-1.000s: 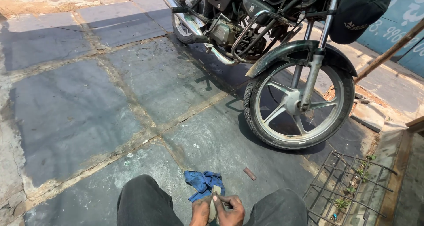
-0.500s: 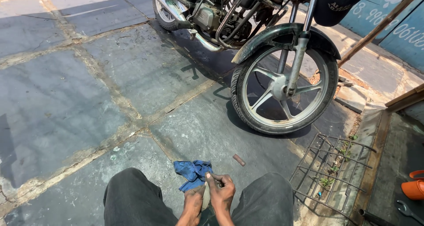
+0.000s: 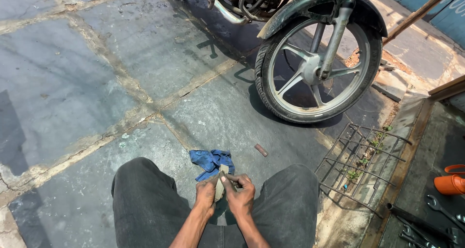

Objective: Assembling and inspecting motorcycle brake shoes.

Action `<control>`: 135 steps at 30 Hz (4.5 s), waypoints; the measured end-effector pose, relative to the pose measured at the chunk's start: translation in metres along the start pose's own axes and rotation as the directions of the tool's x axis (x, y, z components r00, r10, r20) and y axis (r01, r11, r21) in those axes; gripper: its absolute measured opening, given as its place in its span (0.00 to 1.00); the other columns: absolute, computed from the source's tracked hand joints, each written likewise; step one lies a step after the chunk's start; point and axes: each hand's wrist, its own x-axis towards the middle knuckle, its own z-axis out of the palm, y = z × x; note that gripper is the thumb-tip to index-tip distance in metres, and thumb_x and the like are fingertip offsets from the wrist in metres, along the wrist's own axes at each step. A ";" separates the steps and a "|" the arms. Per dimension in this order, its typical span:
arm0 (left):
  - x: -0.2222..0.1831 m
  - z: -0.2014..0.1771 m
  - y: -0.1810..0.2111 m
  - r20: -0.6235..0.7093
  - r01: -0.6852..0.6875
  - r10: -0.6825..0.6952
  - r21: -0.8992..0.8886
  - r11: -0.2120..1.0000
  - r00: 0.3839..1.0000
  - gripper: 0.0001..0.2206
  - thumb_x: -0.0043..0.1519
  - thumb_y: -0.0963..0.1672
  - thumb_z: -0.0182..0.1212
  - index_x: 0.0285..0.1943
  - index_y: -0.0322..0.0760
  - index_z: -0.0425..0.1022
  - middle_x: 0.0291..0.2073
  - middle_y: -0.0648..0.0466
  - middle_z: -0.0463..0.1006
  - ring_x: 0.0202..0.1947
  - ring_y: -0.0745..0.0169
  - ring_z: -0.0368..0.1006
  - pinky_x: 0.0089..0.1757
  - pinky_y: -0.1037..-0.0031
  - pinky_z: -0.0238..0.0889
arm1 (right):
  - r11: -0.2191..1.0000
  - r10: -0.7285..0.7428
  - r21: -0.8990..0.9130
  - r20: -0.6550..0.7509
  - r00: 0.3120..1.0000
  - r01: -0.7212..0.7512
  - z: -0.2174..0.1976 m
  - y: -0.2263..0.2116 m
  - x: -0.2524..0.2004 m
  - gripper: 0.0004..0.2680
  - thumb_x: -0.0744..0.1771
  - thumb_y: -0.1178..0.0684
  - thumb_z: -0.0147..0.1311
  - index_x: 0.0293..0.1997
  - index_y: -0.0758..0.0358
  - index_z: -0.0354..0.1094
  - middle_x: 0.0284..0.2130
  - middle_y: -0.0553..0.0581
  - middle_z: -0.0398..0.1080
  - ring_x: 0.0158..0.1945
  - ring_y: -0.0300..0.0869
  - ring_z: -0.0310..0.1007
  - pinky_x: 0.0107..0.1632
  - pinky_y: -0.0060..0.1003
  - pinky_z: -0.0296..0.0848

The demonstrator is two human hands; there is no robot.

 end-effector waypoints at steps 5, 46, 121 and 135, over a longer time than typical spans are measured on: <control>0.000 0.001 -0.012 0.065 -0.009 0.000 0.127 0.992 0.998 0.12 0.64 0.44 0.63 0.41 0.26 0.83 0.28 0.50 0.81 0.23 0.65 0.73 0.26 0.73 0.65 | 0.969 0.227 0.109 -0.025 0.974 -0.223 0.003 -0.009 0.024 0.07 0.61 0.53 0.69 0.36 0.65 0.80 0.27 0.49 0.74 0.28 0.32 0.65 0.34 0.32 0.66; -0.004 0.009 -0.008 0.026 0.017 -0.022 0.189 0.982 0.999 0.11 0.62 0.43 0.64 0.44 0.27 0.84 0.30 0.50 0.83 0.25 0.64 0.75 0.29 0.73 0.68 | 0.844 0.431 0.333 0.046 0.901 -0.421 0.008 0.016 0.018 0.07 0.63 0.55 0.67 0.35 0.71 0.78 0.24 0.49 0.70 0.26 0.31 0.62 0.30 0.30 0.61; 0.007 0.000 -0.011 0.116 0.066 -0.056 -0.086 0.994 0.992 0.10 0.63 0.43 0.61 0.42 0.26 0.80 0.30 0.48 0.83 0.27 0.62 0.79 0.31 0.72 0.74 | 0.995 -0.089 0.039 -0.026 0.996 0.090 0.005 -0.002 0.003 0.07 0.61 0.53 0.69 0.32 0.67 0.78 0.26 0.53 0.70 0.31 0.35 0.68 0.37 0.30 0.68; 0.003 0.003 -0.002 0.094 0.132 -0.124 -0.077 0.988 0.988 0.07 0.60 0.41 0.64 0.42 0.29 0.79 0.33 0.49 0.81 0.30 0.60 0.75 0.32 0.68 0.69 | 0.939 0.301 0.185 -0.036 0.953 -0.290 0.003 0.001 0.029 0.07 0.61 0.53 0.69 0.34 0.66 0.79 0.29 0.50 0.72 0.29 0.34 0.64 0.33 0.31 0.65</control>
